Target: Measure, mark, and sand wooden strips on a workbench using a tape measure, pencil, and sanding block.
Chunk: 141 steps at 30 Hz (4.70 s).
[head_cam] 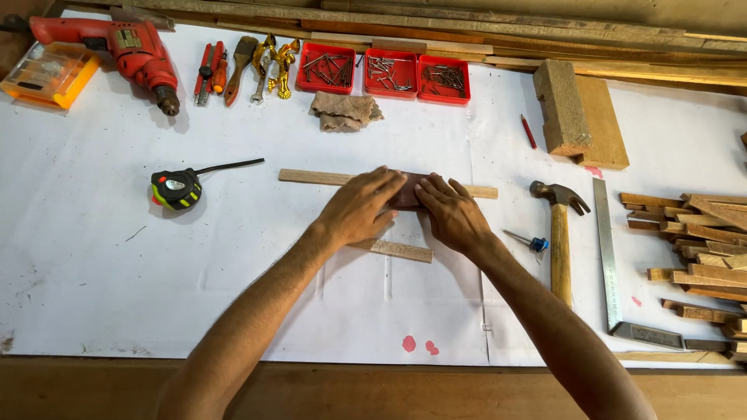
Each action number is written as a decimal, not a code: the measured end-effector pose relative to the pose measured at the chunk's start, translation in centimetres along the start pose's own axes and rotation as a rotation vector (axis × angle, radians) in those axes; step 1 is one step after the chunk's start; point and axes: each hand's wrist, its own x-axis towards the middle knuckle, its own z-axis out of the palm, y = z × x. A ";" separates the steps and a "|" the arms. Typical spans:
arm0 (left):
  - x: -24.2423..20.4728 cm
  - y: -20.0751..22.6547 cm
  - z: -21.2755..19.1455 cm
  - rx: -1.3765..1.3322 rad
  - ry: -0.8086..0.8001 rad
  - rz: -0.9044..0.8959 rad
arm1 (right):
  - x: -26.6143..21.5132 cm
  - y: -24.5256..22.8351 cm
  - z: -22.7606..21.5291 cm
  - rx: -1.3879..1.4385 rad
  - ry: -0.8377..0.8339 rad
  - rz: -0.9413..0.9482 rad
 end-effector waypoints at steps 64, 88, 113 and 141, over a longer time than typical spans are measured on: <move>-5.4 -5.0 -1.7 0.267 -0.254 -0.182 | 6.9 -4.7 1.7 0.087 -0.139 -0.151; -2.7 0.8 0.3 0.179 -0.251 -0.143 | 1.1 -2.1 -0.6 0.127 -0.171 -0.050; 10.7 9.2 2.7 -0.119 0.077 0.011 | -8.2 7.4 -8.9 0.154 0.250 0.130; 24.6 25.6 17.7 -0.296 -0.046 0.192 | -30.2 18.8 -10.9 0.193 0.257 0.784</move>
